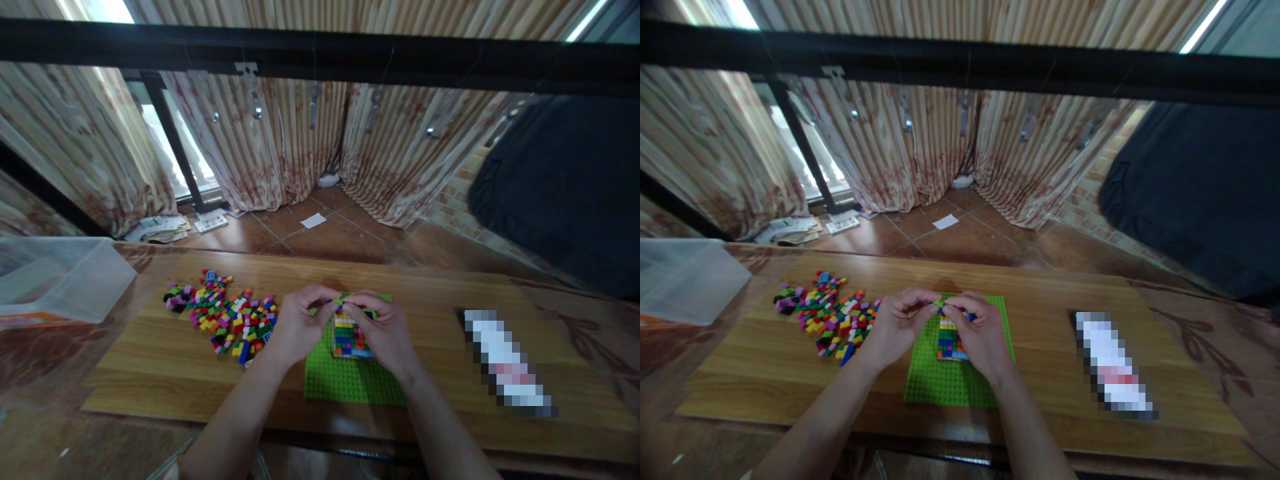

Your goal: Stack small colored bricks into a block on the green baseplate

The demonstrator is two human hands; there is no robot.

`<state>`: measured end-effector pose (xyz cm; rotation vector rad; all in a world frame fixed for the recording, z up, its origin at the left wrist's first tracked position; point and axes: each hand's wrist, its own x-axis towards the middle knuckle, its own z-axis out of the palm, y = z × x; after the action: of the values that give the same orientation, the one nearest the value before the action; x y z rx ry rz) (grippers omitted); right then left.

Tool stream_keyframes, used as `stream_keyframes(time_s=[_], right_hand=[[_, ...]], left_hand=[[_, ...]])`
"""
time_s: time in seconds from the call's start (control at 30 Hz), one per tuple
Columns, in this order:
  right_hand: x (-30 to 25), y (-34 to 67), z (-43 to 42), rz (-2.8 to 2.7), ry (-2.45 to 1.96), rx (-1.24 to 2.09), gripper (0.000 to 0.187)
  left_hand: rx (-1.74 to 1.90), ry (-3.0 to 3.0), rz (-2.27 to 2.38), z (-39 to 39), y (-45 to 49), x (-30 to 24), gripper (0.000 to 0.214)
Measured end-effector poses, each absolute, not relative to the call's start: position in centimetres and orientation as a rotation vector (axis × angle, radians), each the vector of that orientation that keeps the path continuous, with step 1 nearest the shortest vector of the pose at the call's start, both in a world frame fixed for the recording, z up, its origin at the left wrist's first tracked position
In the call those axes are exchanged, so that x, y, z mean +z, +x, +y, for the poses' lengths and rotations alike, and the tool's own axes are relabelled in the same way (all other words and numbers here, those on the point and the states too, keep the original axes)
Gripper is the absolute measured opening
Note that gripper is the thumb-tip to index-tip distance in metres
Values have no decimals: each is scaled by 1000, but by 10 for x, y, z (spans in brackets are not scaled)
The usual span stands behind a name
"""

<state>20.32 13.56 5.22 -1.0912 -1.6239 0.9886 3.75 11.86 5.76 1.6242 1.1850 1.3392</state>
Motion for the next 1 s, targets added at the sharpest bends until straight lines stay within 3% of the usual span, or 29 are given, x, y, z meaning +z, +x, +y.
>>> stream_keyframes(time_s=[0.37, 0.6, 0.77, 1.0], right_hand=[[51, 191, 126, -1611, -1198, 748, 16], [60, 221, 143, -1091, -1246, 764, 21], [51, 232, 143, -1561, -1278, 871, 18], [38, 228, 147, -1846, -1297, 821, 23]], left_hand=[[1454, 1424, 1199, 117, 52, 60, 10], [1427, 1313, 1221, 114, 42, 53, 8], [1446, 1277, 1275, 121, 28, 48, 10], [1207, 1456, 1413, 123, 32, 32, 27]])
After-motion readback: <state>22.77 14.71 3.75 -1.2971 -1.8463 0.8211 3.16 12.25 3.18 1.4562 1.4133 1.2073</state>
